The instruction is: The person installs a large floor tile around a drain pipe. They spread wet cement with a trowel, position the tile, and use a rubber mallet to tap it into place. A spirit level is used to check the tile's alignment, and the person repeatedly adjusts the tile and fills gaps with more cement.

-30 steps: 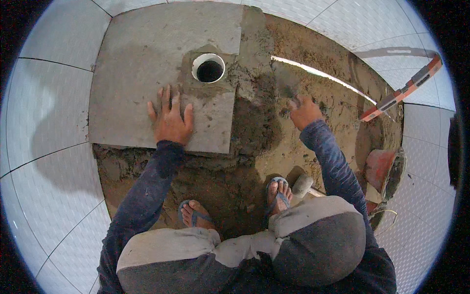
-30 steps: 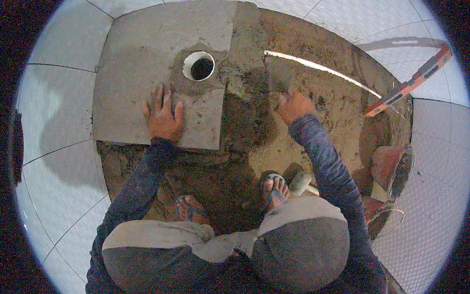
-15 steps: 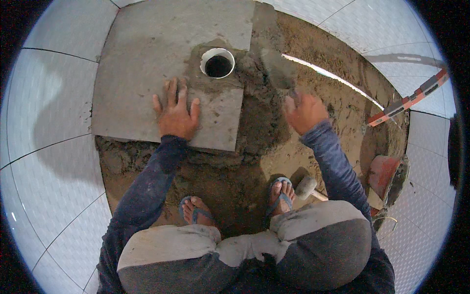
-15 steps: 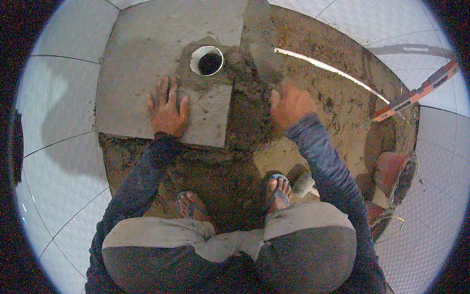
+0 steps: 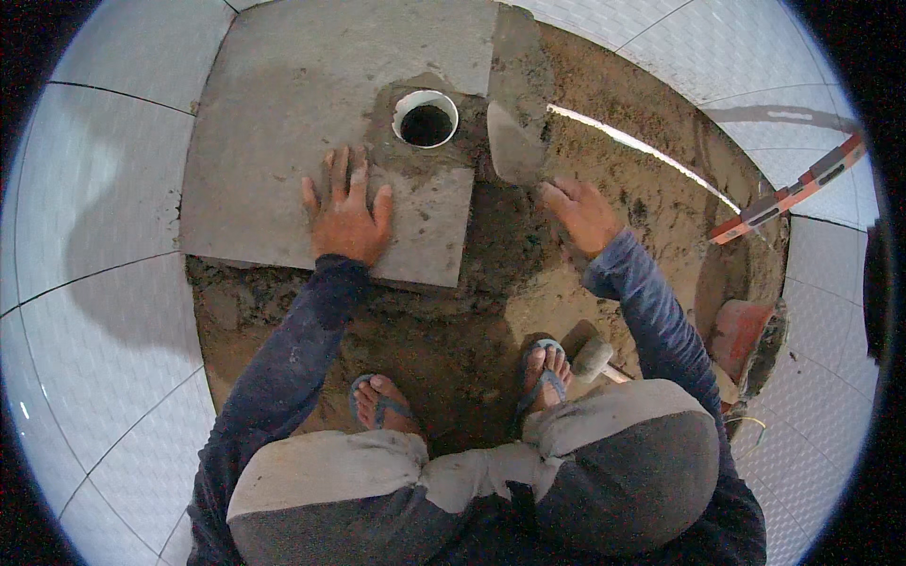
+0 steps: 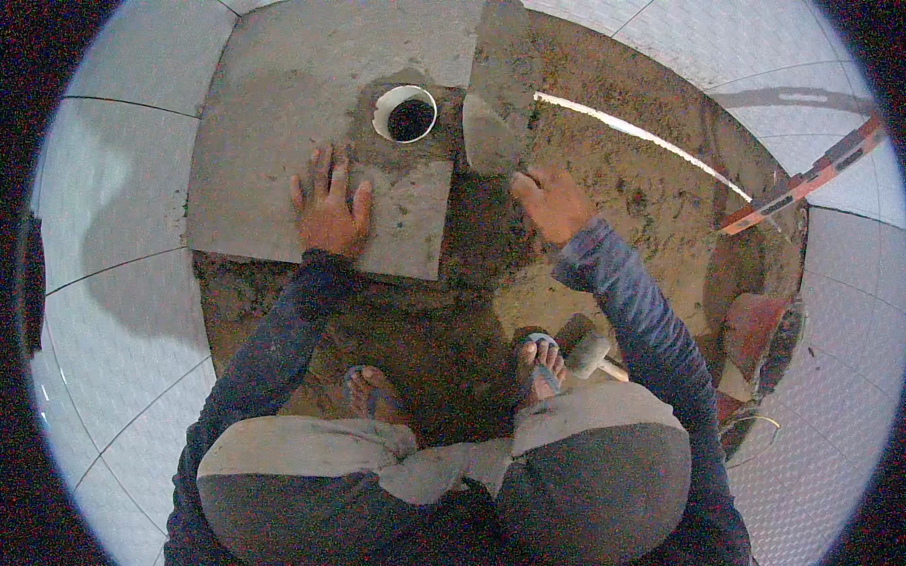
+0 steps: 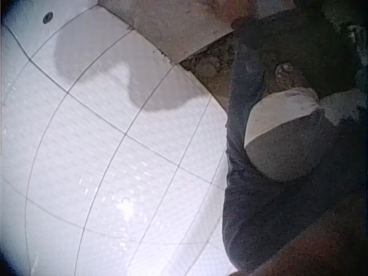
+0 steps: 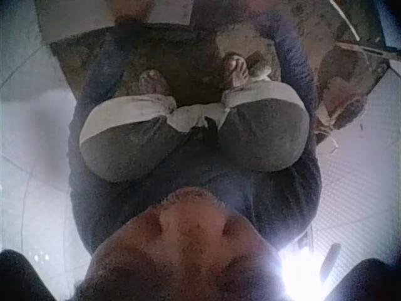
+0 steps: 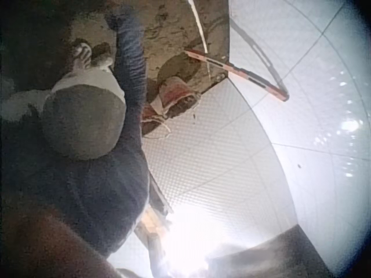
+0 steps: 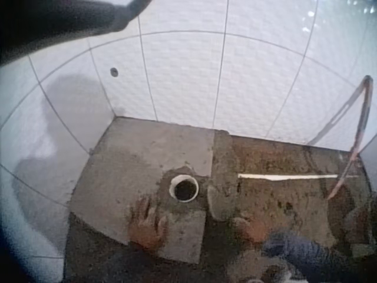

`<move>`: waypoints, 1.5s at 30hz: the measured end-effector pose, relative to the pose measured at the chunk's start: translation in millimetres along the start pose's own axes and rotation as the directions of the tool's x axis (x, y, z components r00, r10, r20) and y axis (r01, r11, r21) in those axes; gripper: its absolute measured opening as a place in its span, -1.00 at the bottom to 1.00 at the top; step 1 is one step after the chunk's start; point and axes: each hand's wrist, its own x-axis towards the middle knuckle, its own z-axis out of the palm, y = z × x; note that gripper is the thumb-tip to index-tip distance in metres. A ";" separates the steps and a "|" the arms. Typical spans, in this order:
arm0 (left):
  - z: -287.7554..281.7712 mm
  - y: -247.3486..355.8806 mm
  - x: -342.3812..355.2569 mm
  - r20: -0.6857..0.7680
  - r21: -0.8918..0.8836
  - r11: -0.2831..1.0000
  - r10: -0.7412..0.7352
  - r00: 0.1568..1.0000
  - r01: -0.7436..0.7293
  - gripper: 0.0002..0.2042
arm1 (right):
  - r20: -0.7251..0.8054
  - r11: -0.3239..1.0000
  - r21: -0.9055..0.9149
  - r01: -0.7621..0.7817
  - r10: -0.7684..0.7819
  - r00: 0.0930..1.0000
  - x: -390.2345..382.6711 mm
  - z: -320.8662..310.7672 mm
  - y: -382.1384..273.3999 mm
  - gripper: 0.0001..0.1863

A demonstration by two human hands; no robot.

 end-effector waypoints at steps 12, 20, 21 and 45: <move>-4.0 -0.1 1.3 0.056 -0.010 1.000 -0.018 0.998 0.018 -0.42 | -0.185 0.827 -0.511 0.235 -0.373 0.909 13.7 -34.9 9.9 -0.55; -1.0 -2.7 3.7 0.070 0.001 1.000 -0.031 0.997 0.031 -0.41 | -0.092 0.971 -0.146 0.190 -0.205 0.975 46.5 -26.1 8.9 -0.50; -0.8 -3.0 3.6 0.055 -0.004 1.000 -0.024 0.998 0.025 -0.41 | -0.086 0.911 -0.258 0.321 -0.352 0.932 32.5 -17.3 5.1 -0.49; -4.5 -2.8 13.7 0.027 -0.004 1.000 0.018 0.999 -0.018 -0.41 | 0.111 0.353 0.934 -0.047 -0.163 0.980 164.2 -129.5 -4.8 -0.49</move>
